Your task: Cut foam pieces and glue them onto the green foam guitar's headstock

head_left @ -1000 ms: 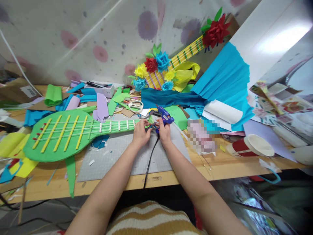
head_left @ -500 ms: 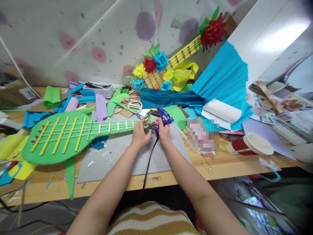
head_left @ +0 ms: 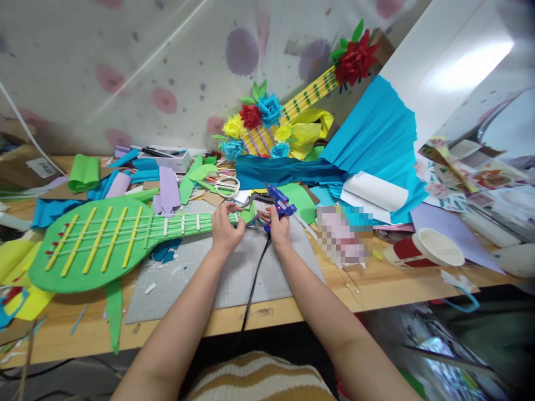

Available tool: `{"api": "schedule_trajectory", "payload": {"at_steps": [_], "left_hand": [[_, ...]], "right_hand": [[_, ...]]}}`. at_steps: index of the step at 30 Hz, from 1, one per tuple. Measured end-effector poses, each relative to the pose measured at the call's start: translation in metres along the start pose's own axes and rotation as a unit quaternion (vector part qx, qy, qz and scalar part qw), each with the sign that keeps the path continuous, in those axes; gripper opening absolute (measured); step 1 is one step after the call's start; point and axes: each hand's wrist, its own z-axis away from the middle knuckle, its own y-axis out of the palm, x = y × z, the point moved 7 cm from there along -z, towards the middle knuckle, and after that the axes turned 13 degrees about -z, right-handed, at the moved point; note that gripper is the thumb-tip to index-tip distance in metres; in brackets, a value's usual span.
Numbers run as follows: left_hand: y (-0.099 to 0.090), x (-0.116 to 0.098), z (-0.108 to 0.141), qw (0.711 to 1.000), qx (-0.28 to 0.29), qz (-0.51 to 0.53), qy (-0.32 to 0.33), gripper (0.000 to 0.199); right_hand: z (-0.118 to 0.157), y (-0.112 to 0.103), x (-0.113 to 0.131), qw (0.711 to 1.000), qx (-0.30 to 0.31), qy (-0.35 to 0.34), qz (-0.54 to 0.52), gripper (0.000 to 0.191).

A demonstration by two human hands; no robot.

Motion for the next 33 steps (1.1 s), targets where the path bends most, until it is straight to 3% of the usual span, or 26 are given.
{"api": "schedule_trajectory", "payload": {"at_steps": [5, 7, 11, 16, 18, 21, 24, 27, 33], "left_hand": [[-0.003, 0.01, -0.042, 0.995, 0.093, -0.03, -0.018, 0.031], [0.01, 0.01, -0.062, 0.98, 0.197, -0.032, 0.013, 0.03], [0.032, -0.002, -0.097, 0.948, 0.283, -0.037, 0.138, 0.027], [0.065, 0.008, -0.115, 0.924, 0.361, 0.029, 0.124, 0.031], [0.073, 0.015, -0.115, 0.915, 0.388, 0.058, 0.092, 0.032], [0.079, 0.019, -0.11, 0.898, 0.42, 0.121, 0.046, 0.034], [0.08, 0.012, -0.105, 0.882, 0.44, 0.169, 0.027, 0.034], [0.083, 0.005, -0.103, 0.874, 0.451, 0.176, 0.028, 0.034], [0.086, 0.004, -0.098, 0.863, 0.463, 0.202, 0.024, 0.034]], "right_hand": [[-0.004, -0.008, 0.006, 0.997, 0.011, 0.004, 0.07, 0.04], [-0.004, -0.011, 0.009, 0.996, 0.008, -0.002, 0.089, 0.04], [-0.006, -0.013, 0.019, 0.996, -0.009, -0.015, 0.091, 0.041], [-0.018, 0.001, 0.06, 0.972, 0.086, 0.01, 0.22, 0.043], [-0.025, 0.012, 0.081, 0.93, 0.171, 0.04, 0.323, 0.046], [-0.032, 0.031, 0.103, 0.808, 0.301, 0.079, 0.5, 0.048], [-0.039, 0.047, 0.115, 0.725, 0.342, 0.088, 0.591, 0.048], [-0.044, 0.062, 0.114, 0.675, 0.352, 0.074, 0.644, 0.047], [-0.051, 0.084, 0.109, 0.605, 0.377, 0.033, 0.7, 0.048]]}}
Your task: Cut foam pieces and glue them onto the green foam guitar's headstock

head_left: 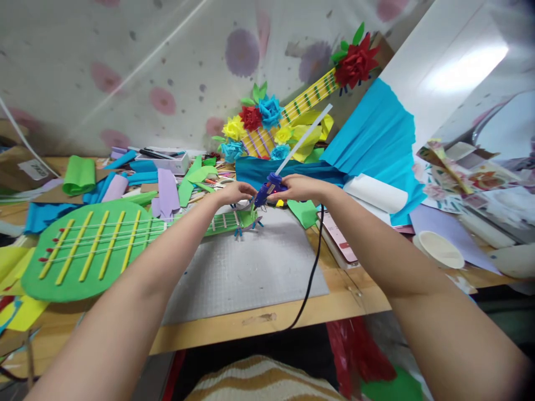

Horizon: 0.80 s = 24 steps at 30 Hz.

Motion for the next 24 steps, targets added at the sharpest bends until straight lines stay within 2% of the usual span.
{"api": "schedule_trajectory", "payload": {"at_steps": [7, 24], "left_hand": [[-0.002, 0.006, 0.003, 0.998, -0.054, 0.014, -0.01, 0.025], [-0.002, 0.021, -0.008, 0.997, -0.074, -0.005, 0.0, 0.032]], "right_hand": [[-0.008, -0.003, 0.002, 0.999, 0.022, -0.007, 0.049, 0.052], [-0.018, -0.002, 0.013, 0.998, 0.032, 0.001, 0.058, 0.047]]}}
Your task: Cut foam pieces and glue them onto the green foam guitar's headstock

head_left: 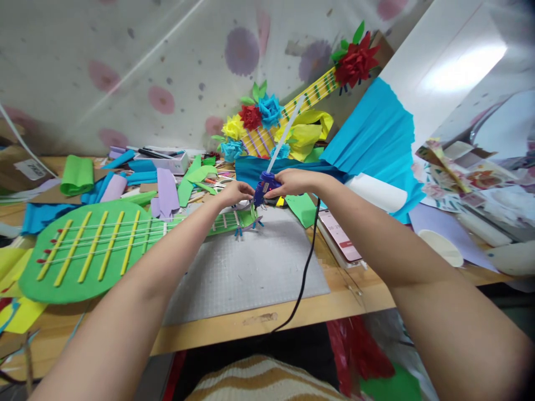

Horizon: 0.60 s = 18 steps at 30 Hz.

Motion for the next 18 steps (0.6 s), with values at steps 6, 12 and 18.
{"api": "schedule_trajectory", "payload": {"at_steps": [6, 12, 18], "left_hand": [[0.001, -0.002, 0.0, 1.0, -0.004, 0.002, -0.006, 0.027], [0.001, -0.001, -0.002, 1.0, -0.014, 0.009, 0.003, 0.02], [0.001, 0.002, -0.003, 1.0, -0.019, 0.015, -0.005, 0.023]], "right_hand": [[0.0, -0.003, 0.005, 0.999, -0.032, -0.029, 0.028, 0.044], [0.001, -0.001, 0.011, 0.994, -0.044, -0.077, 0.061, 0.044], [0.004, 0.002, 0.014, 0.991, -0.05, -0.094, 0.085, 0.042]]}}
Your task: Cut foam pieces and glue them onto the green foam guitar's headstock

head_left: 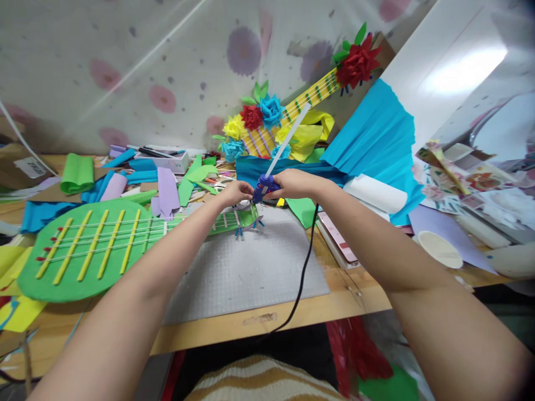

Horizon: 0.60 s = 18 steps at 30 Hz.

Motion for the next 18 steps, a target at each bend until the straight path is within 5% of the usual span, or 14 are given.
{"api": "schedule_trajectory", "payload": {"at_steps": [6, 9, 14, 18], "left_hand": [[0.0, 0.003, -0.002, 1.0, 0.009, -0.004, 0.012, 0.031], [-0.001, 0.003, -0.001, 1.0, 0.003, -0.013, 0.011, 0.032], [-0.001, 0.002, 0.001, 1.0, -0.001, -0.017, 0.015, 0.028], [-0.003, 0.002, 0.003, 1.0, -0.006, -0.011, 0.011, 0.028]], "right_hand": [[0.015, -0.008, -0.006, 0.992, -0.014, 0.01, -0.123, 0.038], [0.031, -0.002, -0.021, 0.958, -0.034, 0.037, -0.281, 0.04], [0.049, 0.037, -0.046, 0.809, -0.156, 0.029, -0.566, 0.042], [0.049, 0.078, -0.063, 0.698, -0.283, 0.042, -0.657, 0.041]]}}
